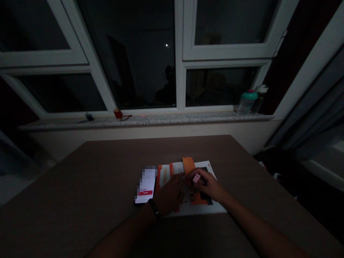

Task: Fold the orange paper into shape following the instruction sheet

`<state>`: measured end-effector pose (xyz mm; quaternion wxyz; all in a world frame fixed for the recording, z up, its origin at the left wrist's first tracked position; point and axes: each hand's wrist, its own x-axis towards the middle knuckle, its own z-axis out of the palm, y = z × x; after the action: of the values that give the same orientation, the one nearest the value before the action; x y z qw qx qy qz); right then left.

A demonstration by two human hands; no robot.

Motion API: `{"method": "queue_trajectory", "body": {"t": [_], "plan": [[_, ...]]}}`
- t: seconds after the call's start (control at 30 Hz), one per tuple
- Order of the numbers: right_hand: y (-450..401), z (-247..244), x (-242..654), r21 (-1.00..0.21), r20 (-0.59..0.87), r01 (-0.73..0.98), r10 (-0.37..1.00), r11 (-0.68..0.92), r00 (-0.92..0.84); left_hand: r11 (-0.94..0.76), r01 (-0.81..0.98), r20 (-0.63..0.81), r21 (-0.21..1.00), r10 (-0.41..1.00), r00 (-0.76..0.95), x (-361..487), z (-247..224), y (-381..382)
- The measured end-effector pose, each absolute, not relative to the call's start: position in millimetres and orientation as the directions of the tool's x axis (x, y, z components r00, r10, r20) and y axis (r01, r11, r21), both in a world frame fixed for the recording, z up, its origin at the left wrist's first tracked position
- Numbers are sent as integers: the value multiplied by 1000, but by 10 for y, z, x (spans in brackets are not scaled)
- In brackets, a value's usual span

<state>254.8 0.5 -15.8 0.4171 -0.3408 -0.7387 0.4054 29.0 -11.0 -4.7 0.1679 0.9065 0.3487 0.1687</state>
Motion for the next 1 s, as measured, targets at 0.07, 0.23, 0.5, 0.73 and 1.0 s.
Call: {"method": "queue_trajectory", "body": {"t": [0.07,0.23,0.5,0.73,1.0], "plan": [[2,-145,2548,-872,360,166,833,461,-421,-706,599,201,377,694,691,276,-75,-109],[46,-97,2638,-783,394,365,856,503,-335,-705,670,196,232,708,678,257,-105,-115],[192,-189,2821,-653,413,493,816,575,-404,-688,697,189,201,726,662,254,-108,-112],[176,-188,2795,-649,390,494,811,578,-436,-701,640,238,315,711,662,235,-145,-69],[157,-197,2736,-651,398,485,807,583,-436,-677,589,264,442,725,636,248,-120,-43]]}}
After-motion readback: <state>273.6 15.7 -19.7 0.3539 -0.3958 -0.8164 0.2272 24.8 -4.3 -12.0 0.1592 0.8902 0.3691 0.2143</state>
